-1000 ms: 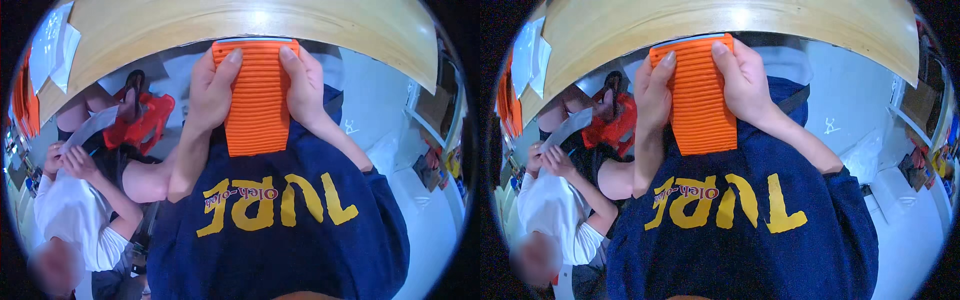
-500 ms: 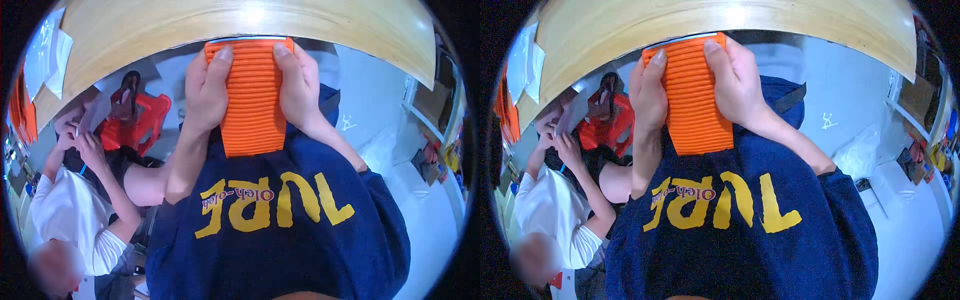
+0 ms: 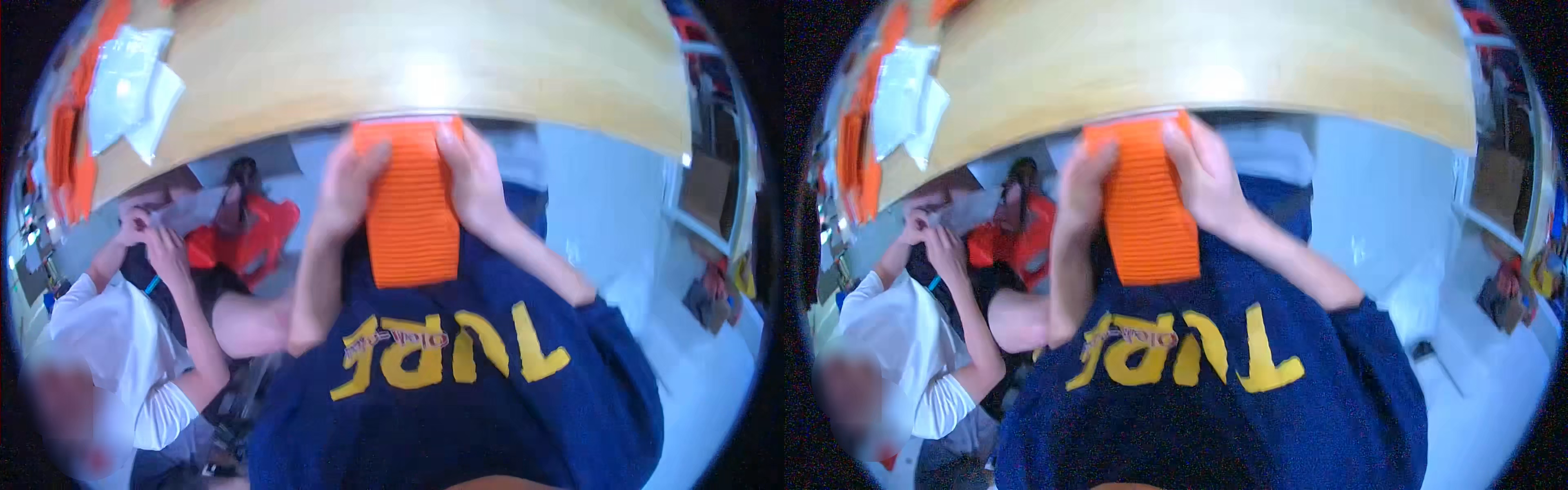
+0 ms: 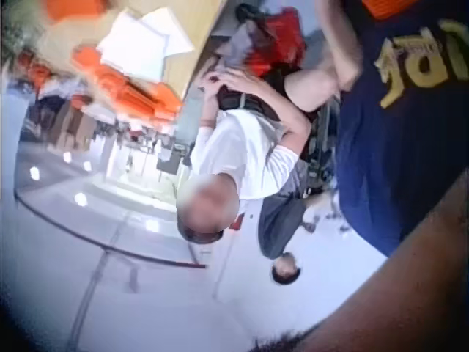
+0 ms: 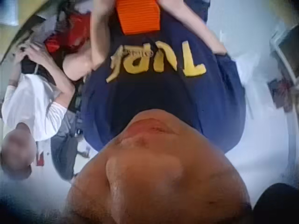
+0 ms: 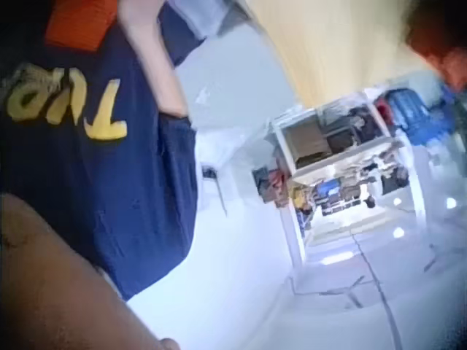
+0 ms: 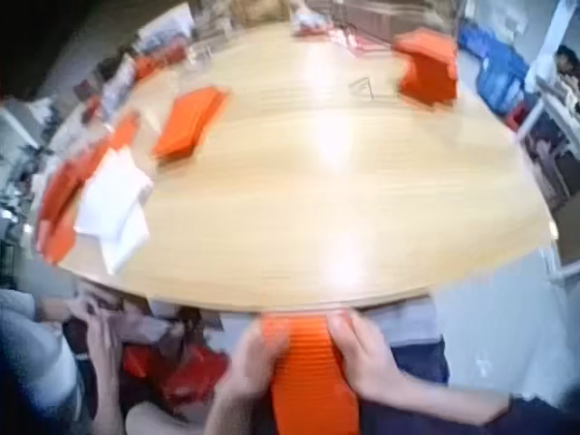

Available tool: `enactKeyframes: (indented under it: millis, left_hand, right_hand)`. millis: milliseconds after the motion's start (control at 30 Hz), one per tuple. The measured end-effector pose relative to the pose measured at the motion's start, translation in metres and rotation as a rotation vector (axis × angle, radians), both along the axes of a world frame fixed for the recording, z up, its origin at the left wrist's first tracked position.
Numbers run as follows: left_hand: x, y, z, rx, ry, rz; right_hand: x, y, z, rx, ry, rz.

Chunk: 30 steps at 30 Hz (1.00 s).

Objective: Manually folding and assembling orange corrugated components by inserting white and metal strips.

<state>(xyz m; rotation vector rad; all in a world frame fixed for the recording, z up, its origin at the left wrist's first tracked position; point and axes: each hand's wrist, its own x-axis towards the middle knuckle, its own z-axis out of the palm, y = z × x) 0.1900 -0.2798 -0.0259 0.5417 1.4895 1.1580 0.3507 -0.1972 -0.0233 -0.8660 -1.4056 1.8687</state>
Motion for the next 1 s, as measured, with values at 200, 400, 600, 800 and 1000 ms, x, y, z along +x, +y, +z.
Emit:
enactKeyframes:
  millis: [200,400,600,800,1000]
  left_hand:
    - [-0.012,-0.035,0.006,-0.041,-0.095,-0.437]
    - [-0.028,-0.048,0.026,0.099,-0.1,-0.408]
    - [-0.047,0.007,0.043,0.421,0.073,-0.451]
    - [-0.151,0.123,0.095,0.369,0.269,0.062]
    - [-0.317,0.202,0.112,0.249,0.704,-0.146]
  right_hand:
    - [0.018,0.0,0.007,0.09,-0.139,0.167]
    - [0.005,0.025,0.04,-0.03,-0.072,0.479]
    - [-0.03,0.076,0.072,0.179,-0.042,0.341]
    - [-0.052,0.172,0.099,0.382,0.007,0.21]
    - [-0.034,0.261,0.022,1.309,-0.448,-0.005]
